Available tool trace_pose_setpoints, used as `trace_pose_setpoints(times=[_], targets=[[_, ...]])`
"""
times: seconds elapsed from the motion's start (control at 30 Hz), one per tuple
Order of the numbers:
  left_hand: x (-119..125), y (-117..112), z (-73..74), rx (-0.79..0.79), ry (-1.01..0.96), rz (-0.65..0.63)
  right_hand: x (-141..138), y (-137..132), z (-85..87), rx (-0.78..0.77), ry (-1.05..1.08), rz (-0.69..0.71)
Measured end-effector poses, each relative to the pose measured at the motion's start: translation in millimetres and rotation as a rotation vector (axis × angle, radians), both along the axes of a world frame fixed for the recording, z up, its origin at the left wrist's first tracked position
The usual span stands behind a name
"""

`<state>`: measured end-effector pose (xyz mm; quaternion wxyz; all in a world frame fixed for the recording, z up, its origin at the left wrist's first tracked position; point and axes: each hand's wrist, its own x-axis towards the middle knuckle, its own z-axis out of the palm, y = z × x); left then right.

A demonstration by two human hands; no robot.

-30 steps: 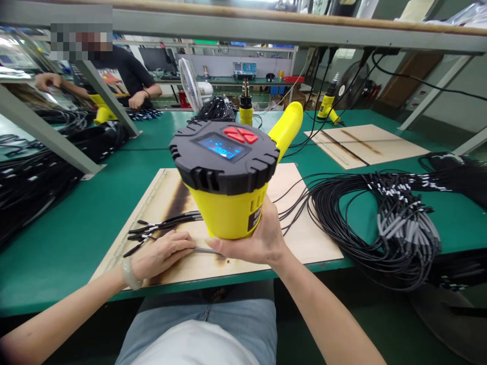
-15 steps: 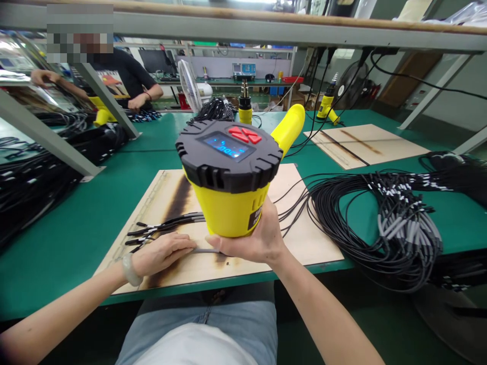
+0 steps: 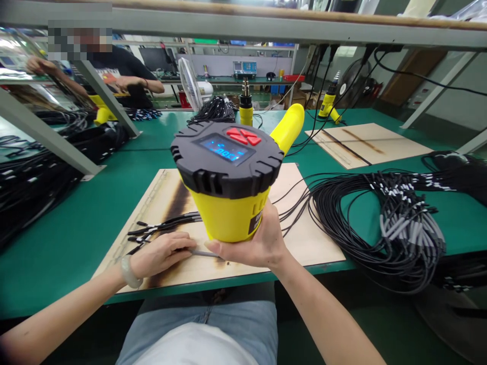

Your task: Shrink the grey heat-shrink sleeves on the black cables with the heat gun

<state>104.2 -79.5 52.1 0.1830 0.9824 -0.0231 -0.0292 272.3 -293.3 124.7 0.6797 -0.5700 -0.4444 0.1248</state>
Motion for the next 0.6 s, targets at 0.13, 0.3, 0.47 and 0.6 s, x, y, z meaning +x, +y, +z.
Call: trace_pose_setpoints(times=[0.13,0.3,0.47,0.6], targets=[[-1.6,-3.0,-0.1,-0.011,0.007,0.031,0.6,-0.8,-1.6,-0.012,-0.009,-0.039],[-2.5,-3.6,-3.0,-0.026,-0.013,0.021,-1.4,-0.2,-0.4,-0.012,0.010,-0.006],[-2.9,-1.0,-4.2,-0.009,-0.027,-0.034,-0.9,-0.4,-0.4,0.007,-0.009,0.030],[-2.9,-0.2,-1.8,0.015,-0.013,-0.057,0.4,-0.2,-0.6,0.000,-0.050,-0.004]])
